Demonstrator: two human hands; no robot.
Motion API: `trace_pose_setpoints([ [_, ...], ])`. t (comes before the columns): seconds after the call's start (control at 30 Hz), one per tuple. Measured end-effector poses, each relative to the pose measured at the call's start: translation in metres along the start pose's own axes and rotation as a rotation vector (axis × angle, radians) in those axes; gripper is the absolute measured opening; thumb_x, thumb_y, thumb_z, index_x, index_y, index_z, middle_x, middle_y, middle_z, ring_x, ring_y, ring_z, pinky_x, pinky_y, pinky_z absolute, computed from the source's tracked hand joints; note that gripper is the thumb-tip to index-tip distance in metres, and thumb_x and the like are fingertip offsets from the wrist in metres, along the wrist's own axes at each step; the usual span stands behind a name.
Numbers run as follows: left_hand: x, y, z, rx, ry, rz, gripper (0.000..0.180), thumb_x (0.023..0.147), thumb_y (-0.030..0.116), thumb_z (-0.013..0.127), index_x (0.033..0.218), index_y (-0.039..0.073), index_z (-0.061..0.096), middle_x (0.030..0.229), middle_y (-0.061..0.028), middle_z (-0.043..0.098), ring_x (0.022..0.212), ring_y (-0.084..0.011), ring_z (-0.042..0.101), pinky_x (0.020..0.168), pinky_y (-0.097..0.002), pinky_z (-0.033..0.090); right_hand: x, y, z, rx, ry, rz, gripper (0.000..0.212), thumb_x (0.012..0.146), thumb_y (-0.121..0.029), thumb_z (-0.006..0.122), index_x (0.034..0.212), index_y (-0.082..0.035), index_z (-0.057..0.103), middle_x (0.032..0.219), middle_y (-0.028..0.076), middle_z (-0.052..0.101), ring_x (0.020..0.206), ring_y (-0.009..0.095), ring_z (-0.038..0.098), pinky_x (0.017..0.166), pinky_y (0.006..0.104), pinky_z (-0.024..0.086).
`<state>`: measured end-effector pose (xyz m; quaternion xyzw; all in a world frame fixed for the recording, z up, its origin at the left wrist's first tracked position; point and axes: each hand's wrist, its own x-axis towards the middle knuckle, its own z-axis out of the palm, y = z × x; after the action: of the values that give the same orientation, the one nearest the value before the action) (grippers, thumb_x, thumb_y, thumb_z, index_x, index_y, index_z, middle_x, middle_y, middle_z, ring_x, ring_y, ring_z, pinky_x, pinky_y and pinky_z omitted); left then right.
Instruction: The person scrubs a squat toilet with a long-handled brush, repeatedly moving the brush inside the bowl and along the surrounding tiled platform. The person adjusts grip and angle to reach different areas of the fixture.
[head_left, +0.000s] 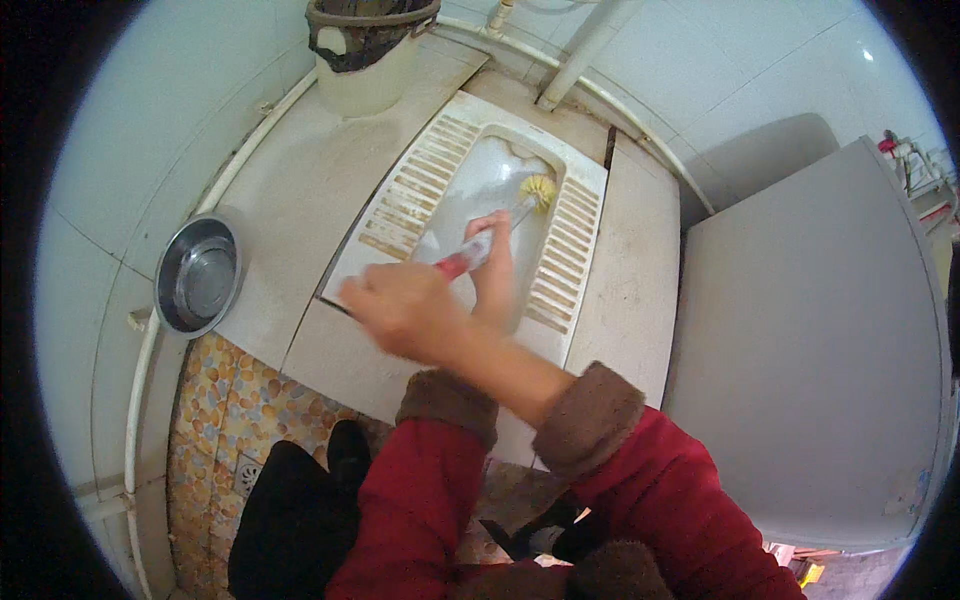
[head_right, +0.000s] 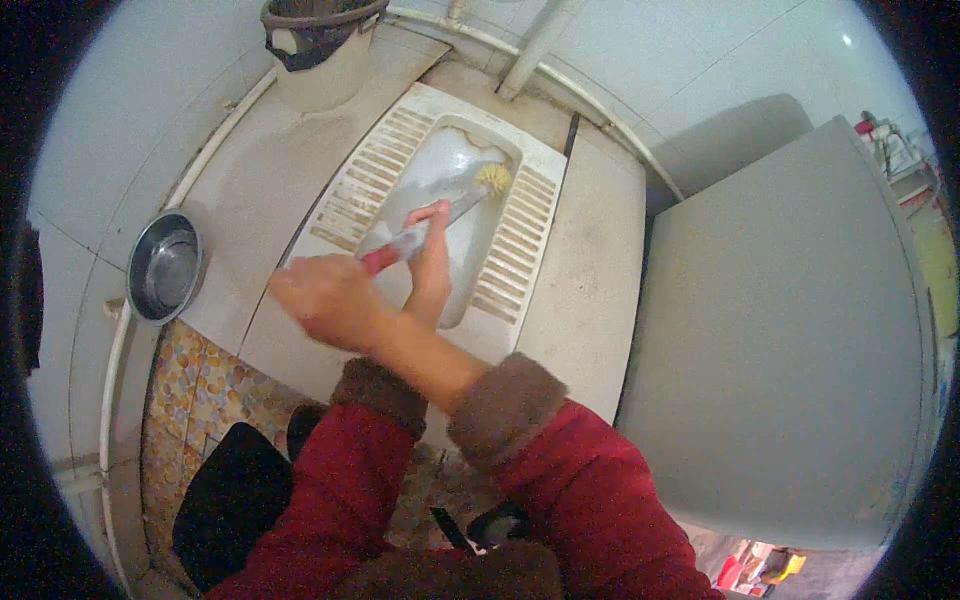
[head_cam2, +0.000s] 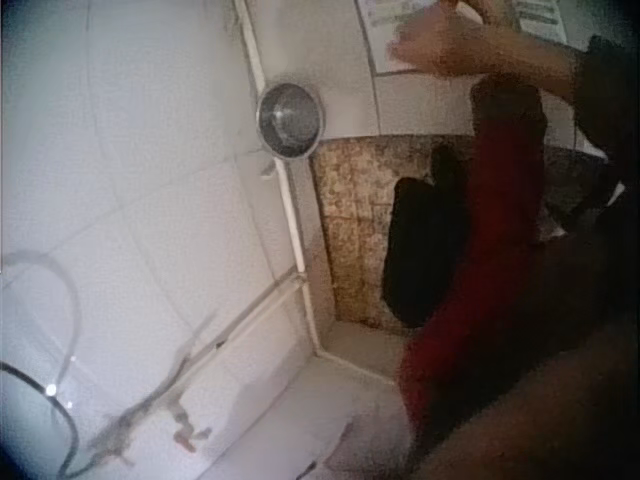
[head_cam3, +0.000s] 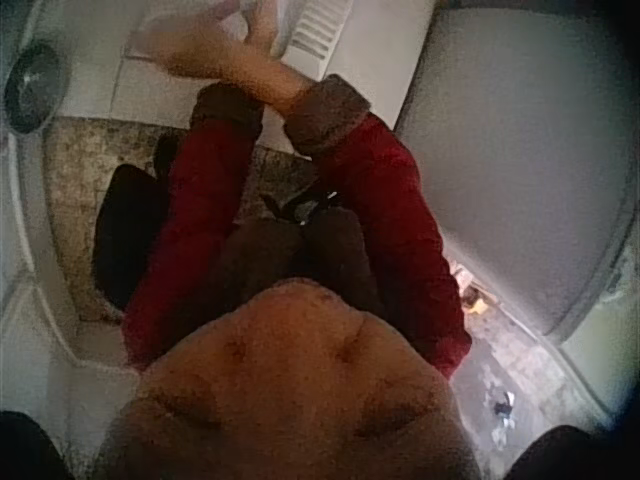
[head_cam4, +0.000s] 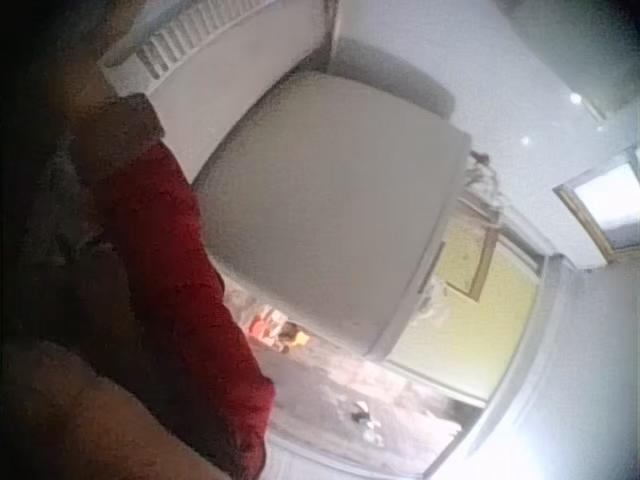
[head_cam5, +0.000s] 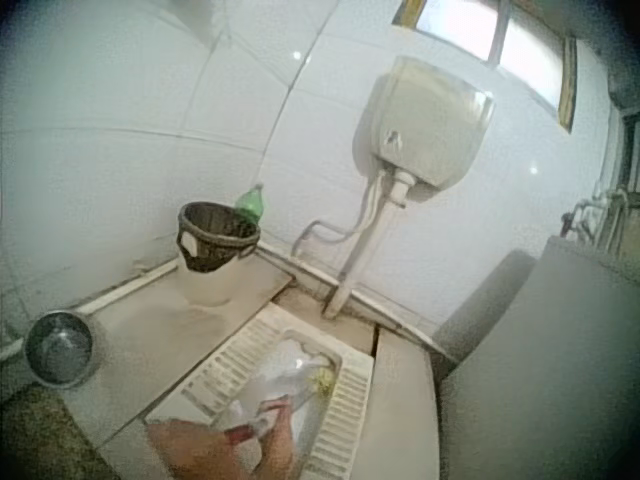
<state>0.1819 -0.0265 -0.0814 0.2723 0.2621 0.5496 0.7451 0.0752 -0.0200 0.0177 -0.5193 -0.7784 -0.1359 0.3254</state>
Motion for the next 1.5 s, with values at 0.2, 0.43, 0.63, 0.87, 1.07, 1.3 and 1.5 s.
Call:
trace_pose_setpoints([
  [0.2, -0.010, -0.036, 0.003, -0.307, -0.286, -0.038, 0.016, 0.093, 0.010, 0.066, 0.107, 0.003, 0.061, 0.118, -0.0120, 0.065, 0.115, -0.0229, 0.058, 0.109, -0.0345, 0.040, -0.049, 0.024, -0.081, -0.104, 0.023, -0.007, 0.018, 0.074, -0.009, 0.068, 0.091, -0.009, 0.063, 0.066, 0.003, 0.047, 0.059, 0.023, 0.057, 0.051, 0.0387, 0.045],
  [0.43, -0.084, -0.024, 0.009, 0.432, -0.220, 0.276, 0.031, 0.086, 0.007, 0.078, 0.113, 0.006, 0.064, 0.129, -0.0166, 0.064, 0.124, -0.0229, 0.056, 0.108, -0.0349, 0.042, -0.091, -0.042, -0.135, 0.065, 0.056, -0.085, 0.020, 0.071, -0.007, 0.071, 0.091, -0.007, 0.072, 0.067, 0.005, 0.046, 0.060, 0.021, 0.054, 0.053, 0.0340, 0.043],
  [0.63, -0.015, -0.040, 0.033, 0.339, -0.440, 0.284, 0.032, 0.083, -0.001, 0.072, 0.113, 0.004, 0.061, 0.127, -0.0163, 0.062, 0.115, -0.0262, 0.059, 0.096, -0.0370, 0.050, -0.100, 0.014, -0.127, -0.060, 0.188, 0.311, 0.016, 0.078, -0.001, 0.077, 0.094, -0.003, 0.072, 0.078, 0.010, 0.061, 0.069, 0.027, 0.062, 0.061, 0.0364, 0.051],
  [0.87, -0.059, -0.035, 0.015, 0.563, -0.526, -0.070, 0.053, 0.084, -0.008, 0.060, 0.133, 0.011, 0.051, 0.127, -0.0143, 0.056, 0.113, -0.0221, 0.055, 0.089, -0.0359, 0.051, -0.136, -0.024, -0.164, -0.270, 0.055, 0.656, 0.023, 0.084, 0.005, 0.071, 0.106, -0.002, 0.069, 0.102, 0.016, 0.071, 0.096, 0.031, 0.071, 0.084, 0.0350, 0.056],
  [1.07, -0.085, -0.021, 0.024, 0.172, -0.487, -0.550, 0.054, 0.091, 0.000, 0.058, 0.142, 0.015, 0.045, 0.115, -0.0105, 0.058, 0.097, -0.0201, 0.063, 0.085, -0.0332, 0.054, -0.138, -0.023, -0.221, -0.153, -0.206, 1.069, 0.036, 0.082, -0.006, 0.069, 0.118, -0.007, 0.071, 0.110, 0.021, 0.071, 0.099, 0.038, 0.070, 0.087, 0.0430, 0.055],
  [1.3, -0.044, 0.021, 0.060, -0.081, -0.327, -0.831, 0.055, 0.096, 0.055, 0.054, 0.134, 0.015, 0.052, 0.121, -0.0090, 0.057, 0.109, -0.0237, 0.060, 0.088, -0.0390, 0.050, -0.050, 0.058, -0.216, -0.554, -0.462, 1.005, 0.024, 0.080, -0.025, 0.069, 0.099, -0.013, 0.080, 0.086, 0.017, 0.073, 0.083, 0.036, 0.071, 0.071, 0.0442, 0.057],
  [1.5, -0.033, -0.014, 0.052, -0.039, -0.260, -0.918, 0.037, 0.098, 0.046, 0.058, 0.116, 0.014, 0.060, 0.116, -0.0079, 0.061, 0.104, -0.0236, 0.062, 0.084, -0.0374, 0.050, -0.082, 0.108, -0.197, -0.616, -0.467, 1.035, 0.025, 0.082, -0.031, 0.070, 0.091, -0.010, 0.079, 0.085, 0.017, 0.073, 0.084, 0.038, 0.071, 0.073, 0.0460, 0.056],
])
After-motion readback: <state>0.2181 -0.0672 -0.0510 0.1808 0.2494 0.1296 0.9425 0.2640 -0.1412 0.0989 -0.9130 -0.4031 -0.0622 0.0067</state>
